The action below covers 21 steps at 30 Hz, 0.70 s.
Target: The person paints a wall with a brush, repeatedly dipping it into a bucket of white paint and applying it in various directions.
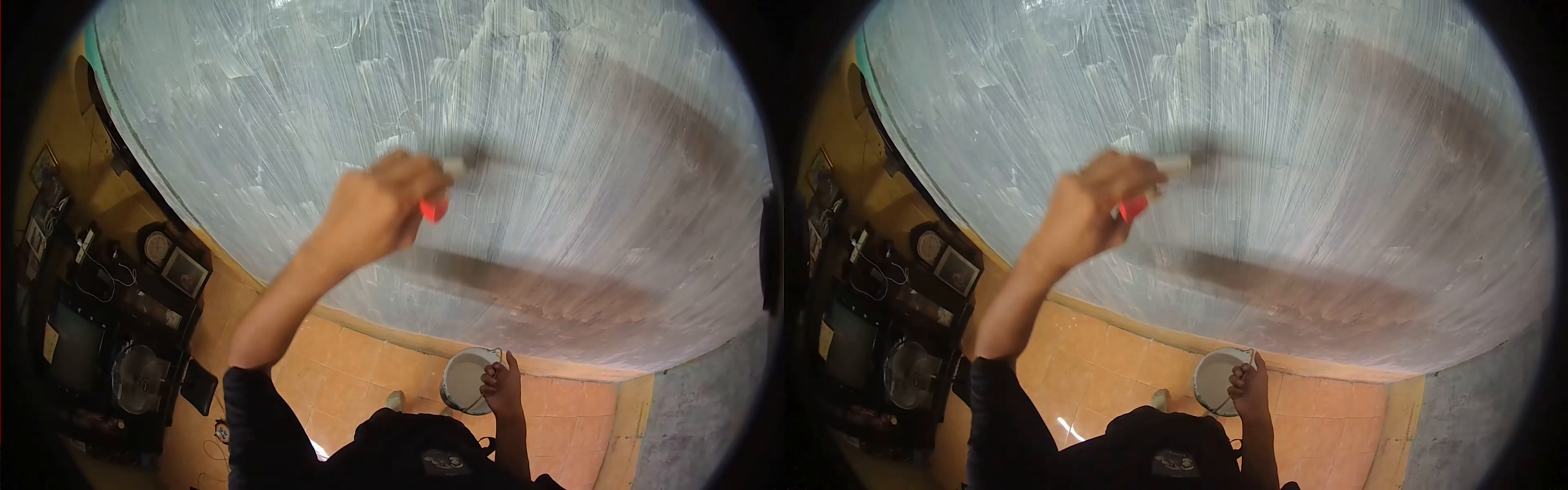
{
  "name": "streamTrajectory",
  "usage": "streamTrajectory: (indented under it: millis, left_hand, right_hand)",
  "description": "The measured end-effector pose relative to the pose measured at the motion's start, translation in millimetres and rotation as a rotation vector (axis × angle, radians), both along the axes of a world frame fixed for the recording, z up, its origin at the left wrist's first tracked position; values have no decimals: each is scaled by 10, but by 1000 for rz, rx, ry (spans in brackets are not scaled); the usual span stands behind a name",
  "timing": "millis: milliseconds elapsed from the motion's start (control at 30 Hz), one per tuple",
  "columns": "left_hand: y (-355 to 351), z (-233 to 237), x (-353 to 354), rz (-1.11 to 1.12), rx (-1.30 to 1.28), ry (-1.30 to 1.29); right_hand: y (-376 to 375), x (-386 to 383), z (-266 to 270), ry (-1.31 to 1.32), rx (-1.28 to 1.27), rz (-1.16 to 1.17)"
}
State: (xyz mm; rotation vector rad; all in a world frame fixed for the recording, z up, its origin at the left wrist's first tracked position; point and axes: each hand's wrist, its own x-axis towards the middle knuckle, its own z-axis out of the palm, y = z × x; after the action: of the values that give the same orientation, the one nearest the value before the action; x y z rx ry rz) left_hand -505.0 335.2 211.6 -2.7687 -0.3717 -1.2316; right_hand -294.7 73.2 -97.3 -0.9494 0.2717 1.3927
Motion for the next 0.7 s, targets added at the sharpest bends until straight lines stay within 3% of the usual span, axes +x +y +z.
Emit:
streamTrajectory:
  millis: [133, 200, 233, 300, 367, 433, 533, 700]
  left_hand:
    - [86, 827, -5, -18, 313, -199]
    - [108, 1045, -50, 42, 412, -282]
    - [101, 1166, 57, -140, 485, -388]
    - [169, 1035, 81, -110, 505, -413]
    - [155, 747, 104, -7, 415, -371]
    - [260, 211, 228, 98, 553, -337]
    - [327, -796, 296, 63, 694, -244]
    - [-135, -2201, 273, -17, 425, -90]
  right_hand:
    - [-5, -70, 11, -6, 2, -7]
    - [-24, -104, 19, -24, -18, -20]
    - [-19, -100, 2, -22, -3, -19]
    - [-13, -98, 3, -24, 17, -21]
    - [-6, -109, 16, -25, 10, -9]
    - [-18, -87, 11, -29, 6, -15]
    - [-32, -63, -35, -34, -8, -31]
    - [-30, 9, -42, -34, -40, -29]
